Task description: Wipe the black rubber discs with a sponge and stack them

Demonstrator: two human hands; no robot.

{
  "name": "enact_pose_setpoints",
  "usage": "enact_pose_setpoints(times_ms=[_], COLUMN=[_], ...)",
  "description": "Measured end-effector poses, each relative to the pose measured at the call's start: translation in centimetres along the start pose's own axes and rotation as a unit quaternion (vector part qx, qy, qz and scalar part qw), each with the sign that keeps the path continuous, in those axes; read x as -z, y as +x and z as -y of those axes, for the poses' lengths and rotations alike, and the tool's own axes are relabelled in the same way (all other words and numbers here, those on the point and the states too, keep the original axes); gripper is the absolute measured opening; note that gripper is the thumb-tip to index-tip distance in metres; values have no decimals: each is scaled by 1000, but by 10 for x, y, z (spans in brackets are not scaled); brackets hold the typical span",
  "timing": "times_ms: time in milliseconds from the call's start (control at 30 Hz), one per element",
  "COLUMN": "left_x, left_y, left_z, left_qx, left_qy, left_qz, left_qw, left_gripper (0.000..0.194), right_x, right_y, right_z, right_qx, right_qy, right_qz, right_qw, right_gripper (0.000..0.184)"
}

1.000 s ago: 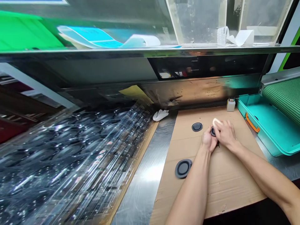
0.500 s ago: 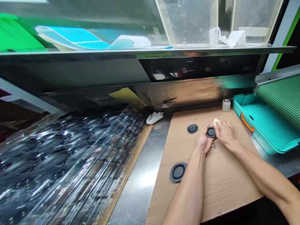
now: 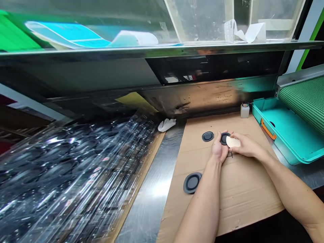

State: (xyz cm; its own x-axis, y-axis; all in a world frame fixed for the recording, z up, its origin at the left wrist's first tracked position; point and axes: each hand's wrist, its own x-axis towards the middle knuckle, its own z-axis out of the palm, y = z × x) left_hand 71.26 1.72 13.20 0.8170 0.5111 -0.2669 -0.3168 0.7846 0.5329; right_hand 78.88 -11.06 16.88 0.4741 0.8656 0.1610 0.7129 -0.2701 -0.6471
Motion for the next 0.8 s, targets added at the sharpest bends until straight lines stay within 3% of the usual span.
enact_pose_setpoints(times_ms=[233, 433, 667, 800], left_x=[-1, 1, -1, -2], left_y=[0, 0, 2, 2], left_z=[10, 6, 13, 13], left_qx=[-1, 26, 9, -2], left_qy=[12, 12, -6, -11], left_qz=[34, 11, 1, -22], left_qw=[999, 1000, 1000, 1000], left_gripper=[37, 40, 41, 46], right_x=[-12, -9, -17, -18], right_y=[8, 11, 16, 14], right_z=[3, 2, 7, 13], right_qx=[-6, -9, -84, -119], right_qy=[20, 9, -85, -147], right_qz=[-107, -9, -125, -109], right_qw=[994, 1000, 985, 976], right_gripper=[23, 15, 26, 28])
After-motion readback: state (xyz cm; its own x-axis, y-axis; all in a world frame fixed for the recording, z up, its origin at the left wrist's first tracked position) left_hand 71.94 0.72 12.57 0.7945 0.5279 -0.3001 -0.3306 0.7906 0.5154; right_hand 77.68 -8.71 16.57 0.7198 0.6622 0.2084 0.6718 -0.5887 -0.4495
